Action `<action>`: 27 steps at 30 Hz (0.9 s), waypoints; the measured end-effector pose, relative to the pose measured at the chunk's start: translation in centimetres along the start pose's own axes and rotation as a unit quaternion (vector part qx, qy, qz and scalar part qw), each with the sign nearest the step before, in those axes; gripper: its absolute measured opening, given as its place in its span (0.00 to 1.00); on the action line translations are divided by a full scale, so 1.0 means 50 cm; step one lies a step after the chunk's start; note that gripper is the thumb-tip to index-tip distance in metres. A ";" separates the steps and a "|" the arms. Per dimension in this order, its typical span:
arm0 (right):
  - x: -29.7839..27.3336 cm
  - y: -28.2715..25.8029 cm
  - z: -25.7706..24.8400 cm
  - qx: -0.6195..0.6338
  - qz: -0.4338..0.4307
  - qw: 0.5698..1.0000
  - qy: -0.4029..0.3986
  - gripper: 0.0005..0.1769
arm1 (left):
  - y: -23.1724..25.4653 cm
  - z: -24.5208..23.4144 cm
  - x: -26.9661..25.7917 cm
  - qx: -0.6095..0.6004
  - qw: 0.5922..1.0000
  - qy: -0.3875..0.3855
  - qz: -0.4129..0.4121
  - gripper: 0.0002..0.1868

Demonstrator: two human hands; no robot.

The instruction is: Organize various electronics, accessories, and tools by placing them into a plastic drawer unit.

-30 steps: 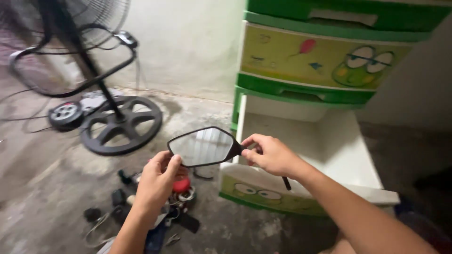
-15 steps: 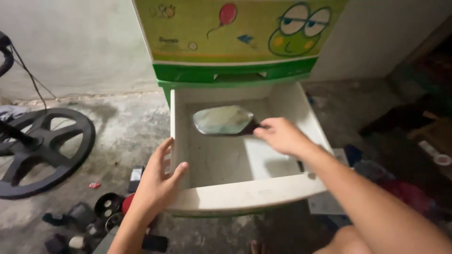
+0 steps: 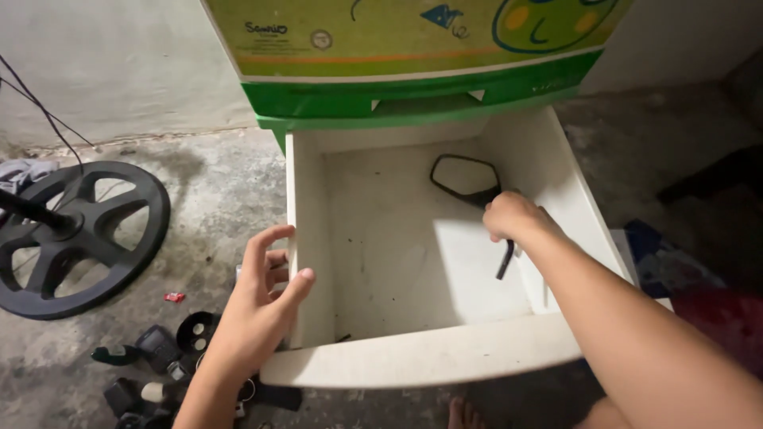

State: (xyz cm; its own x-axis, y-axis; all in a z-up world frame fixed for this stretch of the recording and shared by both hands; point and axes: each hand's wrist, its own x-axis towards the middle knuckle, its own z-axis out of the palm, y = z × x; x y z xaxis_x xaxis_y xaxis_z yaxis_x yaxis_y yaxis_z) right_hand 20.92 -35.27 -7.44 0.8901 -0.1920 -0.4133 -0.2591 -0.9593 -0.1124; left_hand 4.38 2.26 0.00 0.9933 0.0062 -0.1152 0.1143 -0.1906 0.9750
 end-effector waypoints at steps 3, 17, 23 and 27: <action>0.022 -0.011 0.000 -0.027 0.050 0.997 -0.050 0.14 | 0.021 0.007 -0.003 0.019 1.000 0.003 -0.007 0.33; 0.088 0.039 -0.029 -0.065 0.045 0.996 0.046 0.14 | 0.011 -0.011 -0.045 -0.013 1.000 -0.015 0.008 0.32; 0.065 -0.057 -0.073 -0.093 -0.037 0.977 0.187 0.16 | 0.021 -0.090 -0.136 0.055 0.997 0.055 0.022 0.31; -0.117 -0.151 -0.100 -0.065 -0.139 0.951 0.268 0.19 | 0.036 -0.174 -0.253 0.128 0.978 0.146 0.077 0.27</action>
State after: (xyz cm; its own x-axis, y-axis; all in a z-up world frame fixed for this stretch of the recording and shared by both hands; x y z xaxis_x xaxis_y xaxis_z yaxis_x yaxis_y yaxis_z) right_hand 19.54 -27.94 0.33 0.9897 0.0282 0.1403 0.0316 -0.9992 -0.0226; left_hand -7.85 10.37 4.85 0.9650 0.2305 0.1246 -0.0077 -0.4505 0.8927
